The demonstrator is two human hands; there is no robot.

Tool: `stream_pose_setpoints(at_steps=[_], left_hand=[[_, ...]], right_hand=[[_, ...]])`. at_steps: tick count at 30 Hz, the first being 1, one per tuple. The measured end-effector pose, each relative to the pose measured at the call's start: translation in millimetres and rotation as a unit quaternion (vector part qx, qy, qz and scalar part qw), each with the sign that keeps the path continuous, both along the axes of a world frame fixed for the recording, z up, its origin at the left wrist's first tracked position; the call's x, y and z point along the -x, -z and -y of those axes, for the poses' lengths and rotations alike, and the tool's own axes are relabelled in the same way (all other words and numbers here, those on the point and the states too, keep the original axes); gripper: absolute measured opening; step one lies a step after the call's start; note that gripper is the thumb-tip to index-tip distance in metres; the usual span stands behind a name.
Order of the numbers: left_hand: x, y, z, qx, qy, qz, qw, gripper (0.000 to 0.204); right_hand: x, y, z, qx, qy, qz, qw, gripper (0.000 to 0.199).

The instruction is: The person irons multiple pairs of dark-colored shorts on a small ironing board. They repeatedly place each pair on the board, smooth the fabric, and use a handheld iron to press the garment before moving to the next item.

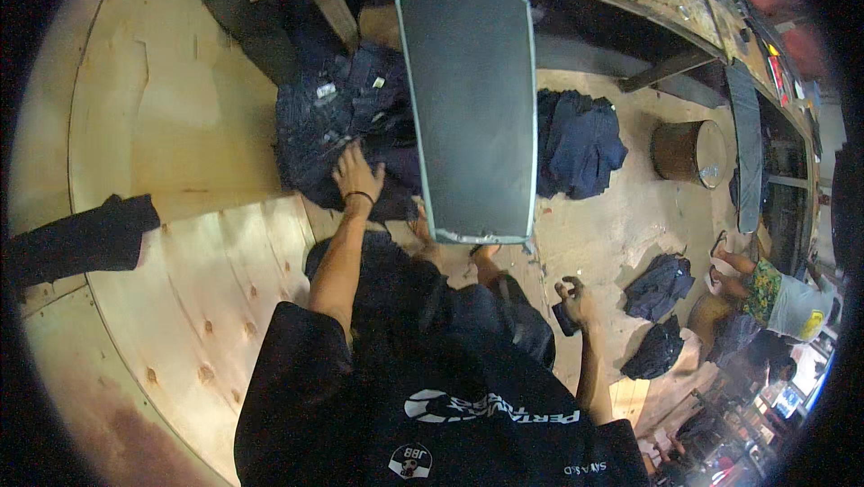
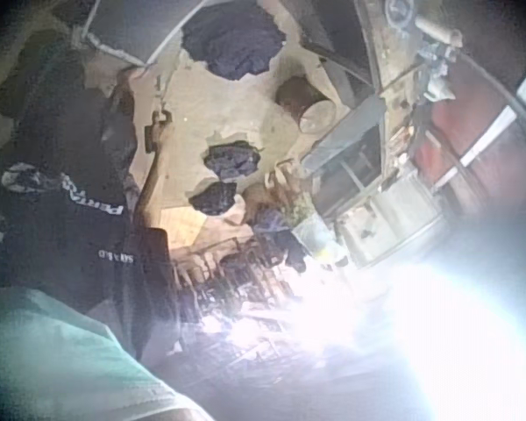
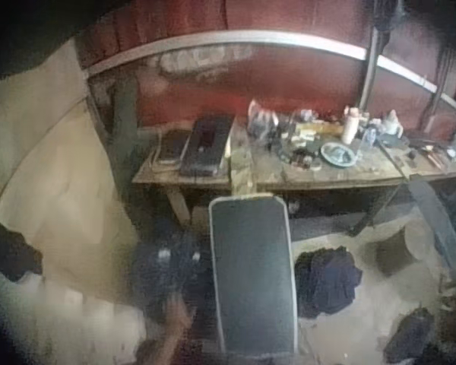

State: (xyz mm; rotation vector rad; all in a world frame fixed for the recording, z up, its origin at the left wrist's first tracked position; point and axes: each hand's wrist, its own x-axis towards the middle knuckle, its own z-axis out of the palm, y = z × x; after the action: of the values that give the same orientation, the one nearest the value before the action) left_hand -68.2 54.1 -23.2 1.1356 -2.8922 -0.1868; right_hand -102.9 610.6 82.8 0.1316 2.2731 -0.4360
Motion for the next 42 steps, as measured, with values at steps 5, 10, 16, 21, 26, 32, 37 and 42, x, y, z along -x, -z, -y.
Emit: stream_pose_setpoints(at_steps=[5, 10, 16, 21, 26, 32, 37, 42], left_hand=[[33, -24, 39, 0.0, -0.047, 0.046, 0.998, 0.066], [35, -23, 45, 0.061, -0.048, 0.123, 0.989, 0.053], [-34, -77, -40, -0.179, 0.111, 0.114, 0.971, 0.033], [-98, -148, -175, -0.341, 0.318, 0.17, 0.868, 0.033], [-65, -201, -218, -0.344, 0.362, 0.072, 0.864, 0.03], [-40, -212, -193, -0.202, 0.345, -0.03, 0.916, 0.05], [-10, -178, -137, -0.065, 0.378, -0.172, 0.907, 0.057], [125, -191, -57, -0.025, 0.355, -0.191, 0.915, 0.056]], right_hand=[[-13, 18, -22, 0.025, 0.055, -0.027, 0.998, 0.052], [-14, 9, -22, -0.022, 0.003, 0.113, 0.993, 0.064], [7, -57, 5, 0.007, -0.064, 0.08, 0.995, 0.064], [38, -101, 72, 0.235, -0.273, 0.031, 0.932, 0.055], [71, -81, 142, 0.293, -0.505, 0.14, 0.8, 0.063], [100, -74, 140, 0.099, -0.531, 0.161, 0.826, 0.078], [129, -91, 144, 0.217, -0.385, 0.096, 0.892, 0.055], [181, -100, 212, 0.205, -0.291, -0.24, 0.904, 0.056]])
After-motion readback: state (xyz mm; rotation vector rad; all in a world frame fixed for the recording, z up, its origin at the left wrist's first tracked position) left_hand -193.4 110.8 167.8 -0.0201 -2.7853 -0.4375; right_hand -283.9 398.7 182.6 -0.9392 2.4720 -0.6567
